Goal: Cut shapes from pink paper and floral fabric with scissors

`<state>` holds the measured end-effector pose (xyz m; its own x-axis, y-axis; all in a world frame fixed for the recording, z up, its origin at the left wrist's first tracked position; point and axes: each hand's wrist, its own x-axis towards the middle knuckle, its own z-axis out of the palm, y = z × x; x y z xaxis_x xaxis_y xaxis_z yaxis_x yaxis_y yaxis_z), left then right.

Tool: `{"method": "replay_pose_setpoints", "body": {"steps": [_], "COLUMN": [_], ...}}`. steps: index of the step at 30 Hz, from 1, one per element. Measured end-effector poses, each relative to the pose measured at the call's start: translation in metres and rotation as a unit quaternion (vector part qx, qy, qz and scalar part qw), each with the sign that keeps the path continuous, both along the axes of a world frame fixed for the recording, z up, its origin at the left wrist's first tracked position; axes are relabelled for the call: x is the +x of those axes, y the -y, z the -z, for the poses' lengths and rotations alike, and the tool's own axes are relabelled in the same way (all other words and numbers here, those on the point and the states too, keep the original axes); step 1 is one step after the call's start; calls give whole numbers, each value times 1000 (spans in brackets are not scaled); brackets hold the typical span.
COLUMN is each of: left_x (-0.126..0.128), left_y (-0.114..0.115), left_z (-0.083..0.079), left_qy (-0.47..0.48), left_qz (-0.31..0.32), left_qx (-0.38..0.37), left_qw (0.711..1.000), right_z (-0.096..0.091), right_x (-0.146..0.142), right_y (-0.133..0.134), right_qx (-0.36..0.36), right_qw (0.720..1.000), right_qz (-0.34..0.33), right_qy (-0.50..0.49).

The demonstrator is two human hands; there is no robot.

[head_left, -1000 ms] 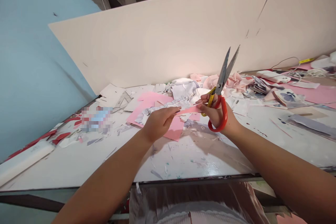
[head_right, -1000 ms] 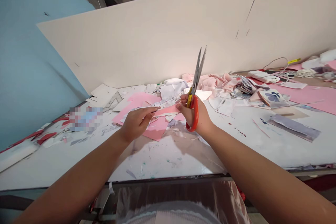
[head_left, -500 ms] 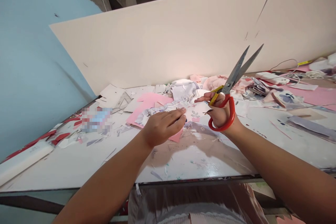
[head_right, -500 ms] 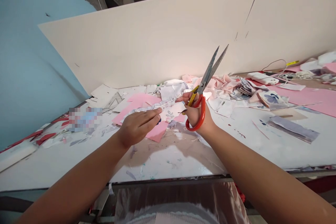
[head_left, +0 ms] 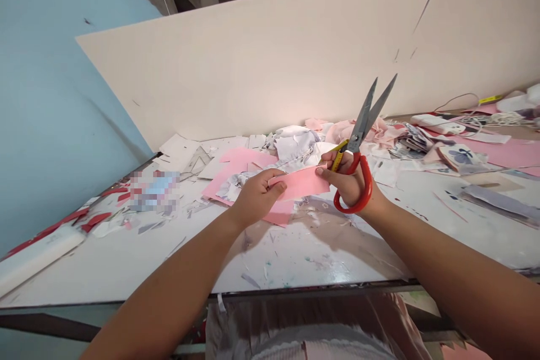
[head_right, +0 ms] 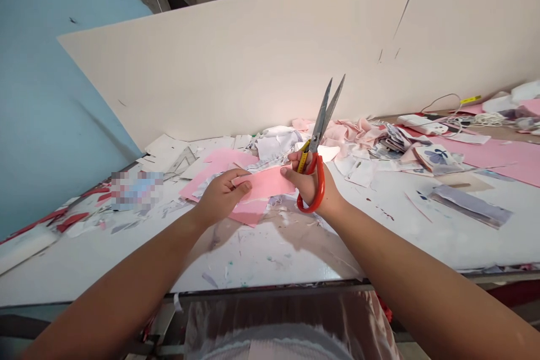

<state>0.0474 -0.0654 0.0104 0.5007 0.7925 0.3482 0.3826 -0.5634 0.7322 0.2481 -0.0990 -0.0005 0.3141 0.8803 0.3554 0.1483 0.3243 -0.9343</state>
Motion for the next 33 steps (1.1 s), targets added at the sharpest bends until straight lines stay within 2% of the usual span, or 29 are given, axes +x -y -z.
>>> {"method": "replay_pose_setpoints", "body": {"steps": [3,12,17,24,33], "left_x": [-1,-5,-6,-7,-10], "left_y": [-4,-7,-8,-11,-15], "left_z": [0,-5,-6,-6,-3], "left_qy": [24,63,58,37,34], "left_qz": [10,6,3,1,-8], "left_qx": [-66,-141,-153,-154,-172], "left_qw": [997,988,987,987,984], "right_z": [-2,-4,-1,-3,-5], "right_x": [-1,-3,-2,-4,-5], "right_y": [2,2,0,3,6], "right_qx": [-9,-41,-20,-33,-7], "right_qw": [1000,997,999,999,995], "right_qz": [-3,-57,-29,2,10], "right_qy": [7,-6,10,34,99]}}
